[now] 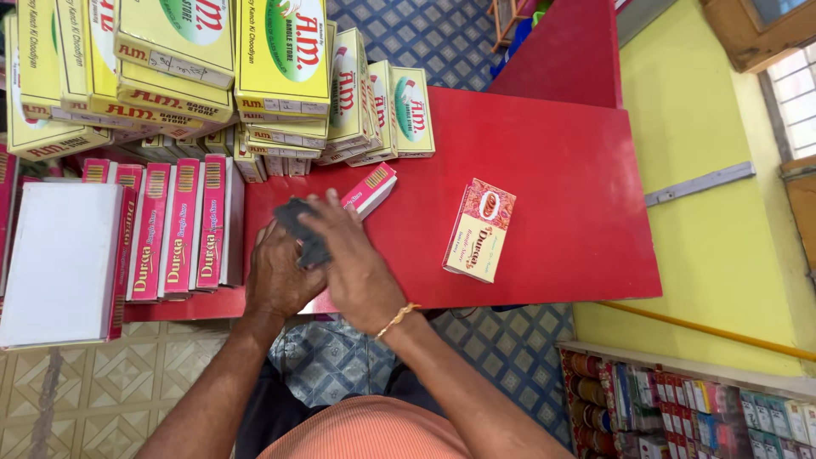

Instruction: The person wipes the surfaces of small rectangular boxes with a dark cloth on a red counter. The person picks up each box, wipes it on multiple sides, and places it into a growing stack on the counter.

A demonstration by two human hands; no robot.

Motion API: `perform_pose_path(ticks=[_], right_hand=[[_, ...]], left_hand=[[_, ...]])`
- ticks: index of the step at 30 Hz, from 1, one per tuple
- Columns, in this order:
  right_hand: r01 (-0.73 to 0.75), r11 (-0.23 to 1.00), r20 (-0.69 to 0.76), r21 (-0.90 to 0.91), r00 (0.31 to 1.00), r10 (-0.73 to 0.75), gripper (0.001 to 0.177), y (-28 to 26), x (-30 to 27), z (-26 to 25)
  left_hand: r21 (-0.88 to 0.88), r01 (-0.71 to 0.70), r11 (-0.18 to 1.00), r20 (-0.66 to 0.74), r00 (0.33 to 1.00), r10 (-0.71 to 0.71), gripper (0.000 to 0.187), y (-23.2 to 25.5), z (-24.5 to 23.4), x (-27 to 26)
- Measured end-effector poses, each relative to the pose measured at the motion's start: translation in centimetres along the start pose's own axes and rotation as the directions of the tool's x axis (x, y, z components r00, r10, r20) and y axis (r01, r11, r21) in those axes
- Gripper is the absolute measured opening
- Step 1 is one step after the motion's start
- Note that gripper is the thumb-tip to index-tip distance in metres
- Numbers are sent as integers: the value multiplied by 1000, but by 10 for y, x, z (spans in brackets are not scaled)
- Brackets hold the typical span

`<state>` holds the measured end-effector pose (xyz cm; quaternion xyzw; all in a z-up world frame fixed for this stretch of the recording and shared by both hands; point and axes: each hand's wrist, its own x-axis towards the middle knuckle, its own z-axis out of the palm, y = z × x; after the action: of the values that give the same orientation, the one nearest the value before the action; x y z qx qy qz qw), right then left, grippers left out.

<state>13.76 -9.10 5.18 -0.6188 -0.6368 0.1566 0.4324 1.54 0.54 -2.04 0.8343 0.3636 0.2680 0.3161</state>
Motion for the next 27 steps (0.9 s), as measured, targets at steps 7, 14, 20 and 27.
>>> perform_pose_path(ticks=[7, 14, 20, 27], right_hand=[[-217, 969, -296, 116, 924, 242, 39, 7, -13, -29], [-148, 989, -168, 18, 974, 149, 54, -16, -14, -1], [-95, 988, -247, -122, 967, 62, 48, -28, 5, -21], [-478, 857, -196, 191, 837, 510, 40, -12, 12, -56]], left_hand=[[-294, 220, 930, 42, 975, -217, 38, 33, -11, -7], [-782, 519, 345, 315, 807, -500, 40, 41, 8, -42], [-793, 560, 242, 428, 793, -435, 41, 51, -43, -43], [-829, 512, 227, 392, 820, -418, 44, 87, -65, -41]])
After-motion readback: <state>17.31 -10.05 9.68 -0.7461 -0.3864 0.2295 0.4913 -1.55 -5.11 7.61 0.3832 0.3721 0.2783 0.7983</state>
